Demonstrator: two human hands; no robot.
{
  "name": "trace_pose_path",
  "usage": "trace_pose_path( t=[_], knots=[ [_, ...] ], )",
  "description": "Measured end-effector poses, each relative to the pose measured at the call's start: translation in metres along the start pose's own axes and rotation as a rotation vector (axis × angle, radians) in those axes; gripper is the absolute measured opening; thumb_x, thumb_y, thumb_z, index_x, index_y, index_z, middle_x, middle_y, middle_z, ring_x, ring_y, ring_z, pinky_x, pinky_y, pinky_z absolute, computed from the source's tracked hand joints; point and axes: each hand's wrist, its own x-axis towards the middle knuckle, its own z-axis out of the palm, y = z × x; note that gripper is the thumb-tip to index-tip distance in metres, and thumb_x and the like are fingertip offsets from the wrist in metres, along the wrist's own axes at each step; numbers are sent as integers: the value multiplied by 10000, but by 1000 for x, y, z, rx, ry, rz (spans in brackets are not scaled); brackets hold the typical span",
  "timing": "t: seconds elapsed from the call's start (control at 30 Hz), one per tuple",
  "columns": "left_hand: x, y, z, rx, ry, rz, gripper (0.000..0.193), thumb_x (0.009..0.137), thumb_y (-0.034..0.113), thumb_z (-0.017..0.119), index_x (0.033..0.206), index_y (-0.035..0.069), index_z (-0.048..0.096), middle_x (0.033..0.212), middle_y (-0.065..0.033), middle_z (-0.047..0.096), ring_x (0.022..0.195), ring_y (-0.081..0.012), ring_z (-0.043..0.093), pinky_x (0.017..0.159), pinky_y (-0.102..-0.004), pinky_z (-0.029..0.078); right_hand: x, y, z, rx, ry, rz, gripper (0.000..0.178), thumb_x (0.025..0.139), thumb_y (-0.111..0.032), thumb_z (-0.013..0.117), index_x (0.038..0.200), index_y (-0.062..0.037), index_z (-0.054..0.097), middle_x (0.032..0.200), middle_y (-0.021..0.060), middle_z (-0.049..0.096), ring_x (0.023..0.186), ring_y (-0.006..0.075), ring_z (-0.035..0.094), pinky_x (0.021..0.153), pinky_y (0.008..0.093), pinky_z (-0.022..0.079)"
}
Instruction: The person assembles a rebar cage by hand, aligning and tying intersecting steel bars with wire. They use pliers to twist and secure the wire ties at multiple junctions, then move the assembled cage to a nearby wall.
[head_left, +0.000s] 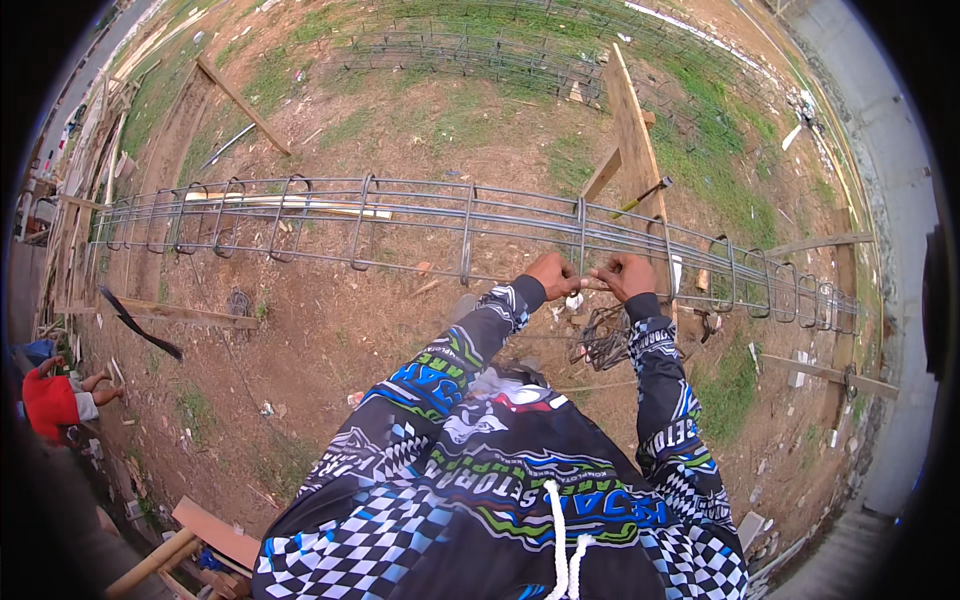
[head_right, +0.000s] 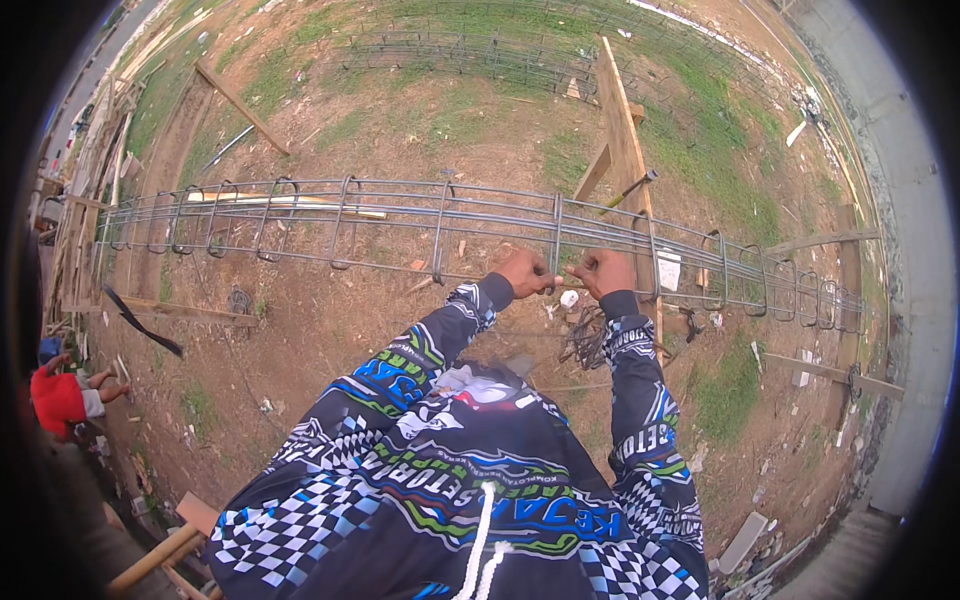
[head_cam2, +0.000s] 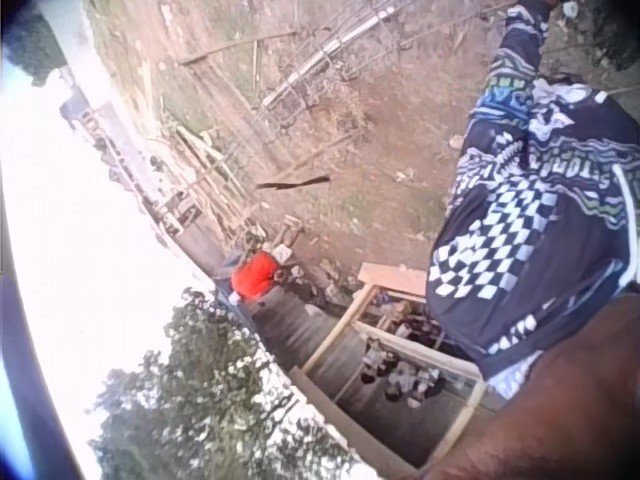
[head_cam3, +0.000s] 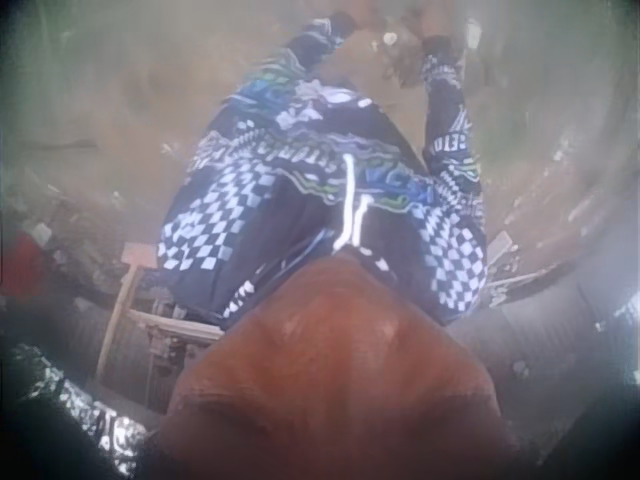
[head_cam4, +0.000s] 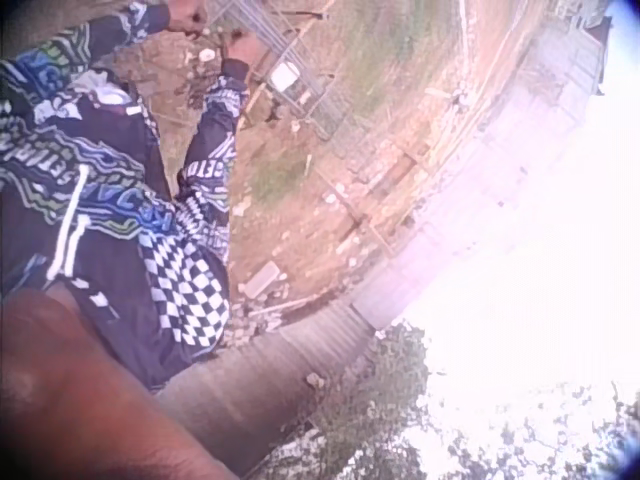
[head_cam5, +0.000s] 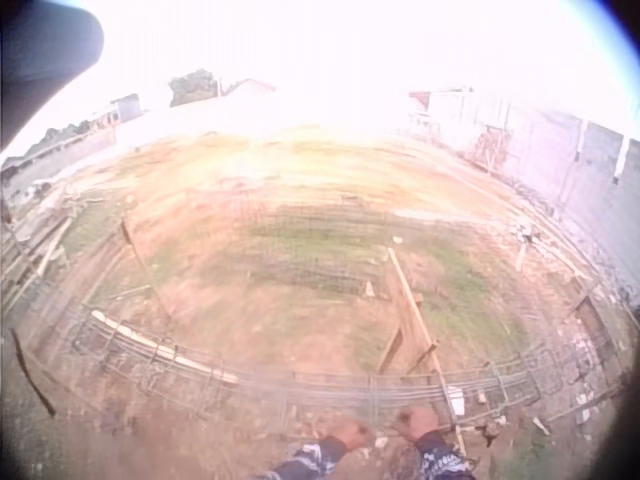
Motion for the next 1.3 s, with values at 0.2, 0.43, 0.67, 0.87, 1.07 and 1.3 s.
trace_pose_path(
  t=[0.2, 0.43, 0.67, 0.87, 1.07, 1.3],
  knots=[
    [7, -10, 10, 15, 0, 71, 406, 796, 434, 729, 750, 30, 738, 638, -118, 669, 610, -254, 638, 626, -383, 499, 50, -6, 18, -283, -512, 304, 656, 566, -514, 876, 994, -40, 728, 1084, 161, 700, 1008, 310, 679, 848, 399, 536],
    [27, -26, 13, -88, -182, 38, 421, 840, 413, 699, 726, 8, 719, 603, -104, 634, 562, -179, 561, 571, -366, 456, -40, -23, 11, -159, 271, 17, 252, 890, -243, 637, 1019, -32, 685, 979, 160, 667, 937, 349, 623, 845, 435, 487],
    [29, -17, 5, -155, -303, 66, 408, 875, 384, 683, 764, -6, 722, 610, -85, 638, 554, -151, 555, 564, -348, 455, -86, -36, 93, -464, 552, -45, 329, 857, -171, 611, 1159, -38, 613, 1080, 153, 629, 1063, 337, 576, 1133, 500, 264],
    [25, -17, 3, -14, -285, 53, 422, 880, 416, 672, 808, 5, 731, 586, -80, 622, 554, -158, 576, 567, -347, 456, -109, -33, 96, -126, 311, 38, 189, 876, -174, 598, 1043, -88, 619, 850, 155, 644, 809, 342, 639, 878, 485, 478],
    [7, -5, 3, 87, -159, 71, 461, 872, 451, 662, 759, 7, 706, 577, -145, 611, 532, -289, 596, 549, -420, 441, -135, -126, 68, 96, 299, 349, 137, 888, -164, 577, 984, -77, 619, 661, 184, 627, 628, 387, 629, 567, 491, 491],
    [-3, 14, -6, 136, -112, 134, 462, 884, 428, 646, 757, -15, 668, 589, -217, 583, 559, -411, 571, 558, -470, 430, -89, -69, 51, 340, 679, 453, 223, 930, -237, 581, 906, -30, 661, 723, 192, 634, 686, 378, 637, 584, 456, 467]
  ],
)
